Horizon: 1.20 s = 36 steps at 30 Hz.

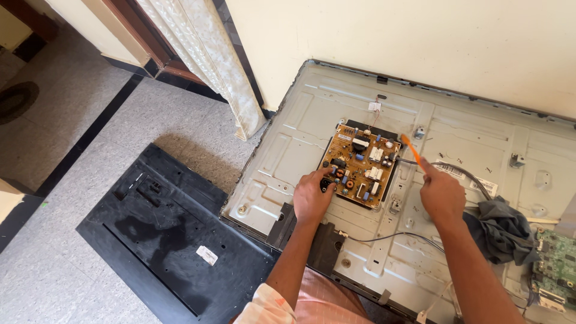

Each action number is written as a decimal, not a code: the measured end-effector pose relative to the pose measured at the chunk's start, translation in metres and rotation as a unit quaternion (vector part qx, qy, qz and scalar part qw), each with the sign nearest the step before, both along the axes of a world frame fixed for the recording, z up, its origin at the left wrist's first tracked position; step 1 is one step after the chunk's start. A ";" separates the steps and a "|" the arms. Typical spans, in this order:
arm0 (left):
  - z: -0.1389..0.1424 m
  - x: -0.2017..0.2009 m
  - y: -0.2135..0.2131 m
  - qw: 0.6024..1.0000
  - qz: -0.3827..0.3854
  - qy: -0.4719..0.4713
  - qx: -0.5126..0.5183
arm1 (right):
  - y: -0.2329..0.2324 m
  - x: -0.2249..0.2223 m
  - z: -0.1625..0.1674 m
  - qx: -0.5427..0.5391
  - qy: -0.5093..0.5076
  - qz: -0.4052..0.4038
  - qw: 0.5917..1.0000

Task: The person uses an orange plastic spudger to scrape and clean the surface of a circuit board mounted inside a disassembled television. The person repeatedly scrapes different areas of the board while holding it steady with the other hand.

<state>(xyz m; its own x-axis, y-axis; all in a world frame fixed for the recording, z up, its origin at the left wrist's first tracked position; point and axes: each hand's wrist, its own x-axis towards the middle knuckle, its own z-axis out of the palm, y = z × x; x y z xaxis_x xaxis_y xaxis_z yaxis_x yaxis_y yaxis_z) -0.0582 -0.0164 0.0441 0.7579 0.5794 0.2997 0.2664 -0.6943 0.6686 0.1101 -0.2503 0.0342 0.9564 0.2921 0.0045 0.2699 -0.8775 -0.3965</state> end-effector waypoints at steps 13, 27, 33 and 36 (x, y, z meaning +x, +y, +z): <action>0.004 -0.001 0.000 1.000 0.004 0.006 -0.004 | 0.047 -0.019 0.012 -0.005 -0.022 0.082 0.996; 0.002 -0.002 0.000 1.000 0.005 -0.001 -0.004 | 0.043 -0.015 0.006 0.035 -0.020 0.081 0.996; 0.000 -0.001 0.000 1.000 0.002 -0.003 -0.005 | 0.045 -0.018 0.004 0.004 -0.012 0.065 0.998; 0.001 -0.001 0.000 1.000 0.002 -0.002 -0.005 | 0.046 -0.017 0.000 -0.005 -0.022 0.097 0.995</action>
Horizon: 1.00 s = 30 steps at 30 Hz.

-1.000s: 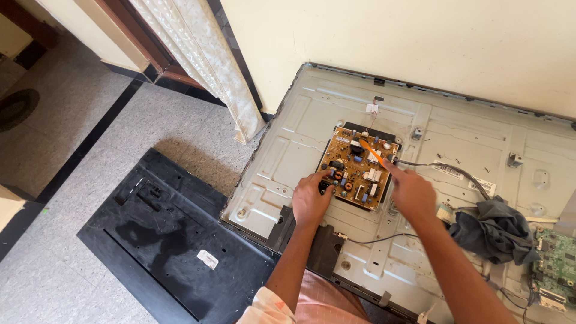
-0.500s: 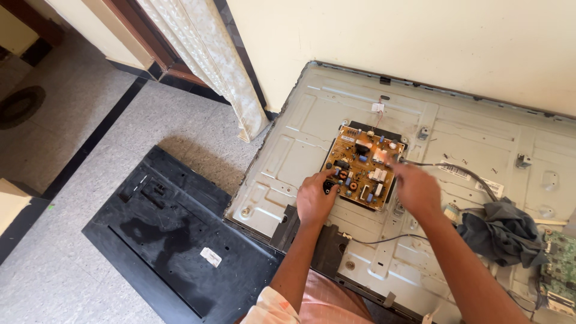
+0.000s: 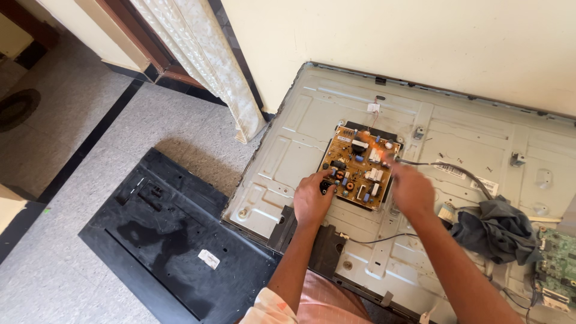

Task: The person uses an orange plastic spudger to scrape and clean the surface of a circuit board mounted inside a disassembled television. The person repeatedly scrapes different areas of the board while holding it steady with the other hand.

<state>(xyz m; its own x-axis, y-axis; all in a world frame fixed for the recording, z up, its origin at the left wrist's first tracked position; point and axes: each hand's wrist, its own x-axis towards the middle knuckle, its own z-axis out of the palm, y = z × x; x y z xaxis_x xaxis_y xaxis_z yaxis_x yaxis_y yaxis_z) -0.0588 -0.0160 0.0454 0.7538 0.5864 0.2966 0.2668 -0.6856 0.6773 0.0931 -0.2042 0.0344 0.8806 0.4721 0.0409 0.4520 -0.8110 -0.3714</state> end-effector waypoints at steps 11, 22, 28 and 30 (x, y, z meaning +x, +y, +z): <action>0.005 -0.001 -0.002 1.000 0.001 0.013 -0.011 | 0.008 -0.005 0.001 -0.010 0.004 -0.006 1.000; 0.001 -0.001 -0.002 1.000 0.005 0.009 -0.006 | 0.006 -0.003 0.007 -0.009 -0.019 0.000 1.000; 0.002 0.000 -0.003 1.000 0.004 0.008 -0.009 | 0.014 -0.009 0.006 -0.021 -0.005 0.017 1.000; 0.002 -0.001 -0.003 1.000 0.005 0.003 -0.006 | 0.017 -0.014 0.004 -0.012 -0.017 0.013 1.000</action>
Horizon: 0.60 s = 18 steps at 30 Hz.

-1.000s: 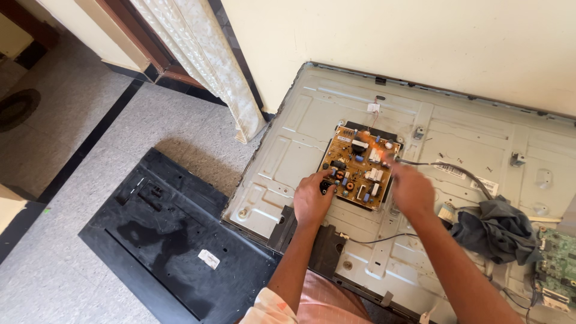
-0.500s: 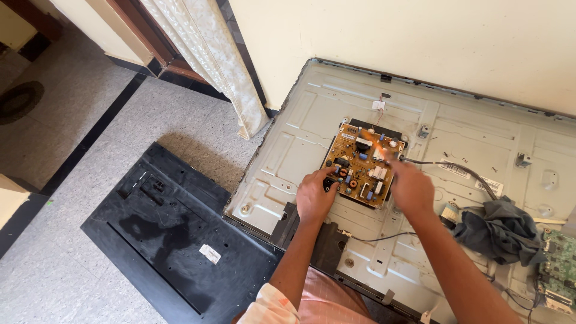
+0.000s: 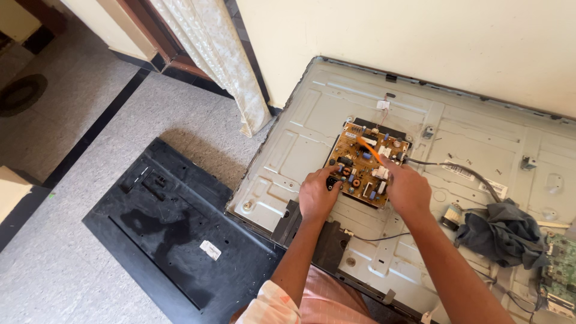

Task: The person uses an orange plastic spudger to scrape and clean the surface of a circuit board mounted inside a disassembled television. The person repeatedly scrapes different areas of the board while holding it steady with the other hand.

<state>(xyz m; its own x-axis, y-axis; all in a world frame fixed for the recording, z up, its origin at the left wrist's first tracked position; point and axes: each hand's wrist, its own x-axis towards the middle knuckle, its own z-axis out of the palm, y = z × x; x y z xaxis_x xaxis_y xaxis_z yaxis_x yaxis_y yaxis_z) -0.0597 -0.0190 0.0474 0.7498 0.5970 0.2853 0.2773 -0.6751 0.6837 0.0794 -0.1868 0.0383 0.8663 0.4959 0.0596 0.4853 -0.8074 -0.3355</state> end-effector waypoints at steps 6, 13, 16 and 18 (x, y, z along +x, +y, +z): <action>0.003 0.001 0.000 1.000 0.000 0.013 -0.006 | -0.007 0.003 0.009 -0.032 0.034 -0.016 0.999; 0.004 -0.006 0.001 1.000 -0.011 -0.007 0.001 | -0.024 0.004 0.015 0.057 0.009 0.013 0.998; 0.004 -0.005 0.003 1.000 -0.011 -0.009 0.005 | -0.023 0.003 0.008 0.022 0.012 0.007 1.000; 0.003 -0.004 0.003 1.000 -0.010 -0.008 0.009 | -0.022 0.004 0.004 0.044 0.007 -0.039 0.998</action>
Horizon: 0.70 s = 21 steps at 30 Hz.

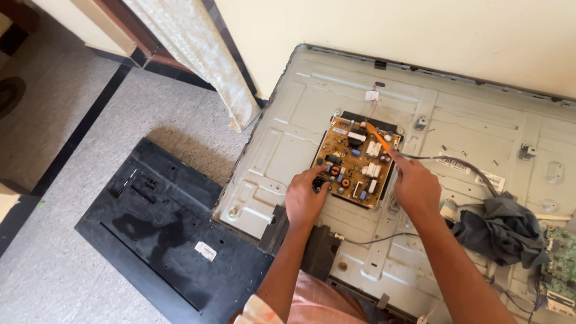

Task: The person uses an orange plastic spudger to scrape and clean the surface of a circuit board mounted inside a disassembled television. The person repeatedly scrapes different areas of the board while holding it steady with the other hand.

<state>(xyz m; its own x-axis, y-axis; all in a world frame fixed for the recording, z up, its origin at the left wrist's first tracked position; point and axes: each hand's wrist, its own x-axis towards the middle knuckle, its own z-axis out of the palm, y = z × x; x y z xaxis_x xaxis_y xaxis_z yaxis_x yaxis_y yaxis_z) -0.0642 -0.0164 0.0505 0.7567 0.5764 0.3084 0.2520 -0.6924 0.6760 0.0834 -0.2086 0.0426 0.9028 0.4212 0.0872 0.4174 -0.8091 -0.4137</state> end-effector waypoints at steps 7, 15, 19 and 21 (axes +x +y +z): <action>-0.001 -0.003 -0.001 1.000 -0.001 -0.006 0.011 | 0.004 0.004 -0.008 0.001 -0.001 0.043 0.999; 0.003 -0.001 0.000 1.000 0.002 0.005 0.005 | -0.005 0.006 -0.007 0.011 -0.043 0.006 0.999; 0.004 -0.002 -0.001 1.000 0.004 0.000 0.008 | -0.011 0.008 -0.007 0.005 -0.040 0.089 0.995; 0.004 -0.001 -0.002 1.000 0.002 -0.002 0.009 | -0.011 0.006 -0.008 -0.035 -0.025 0.059 0.997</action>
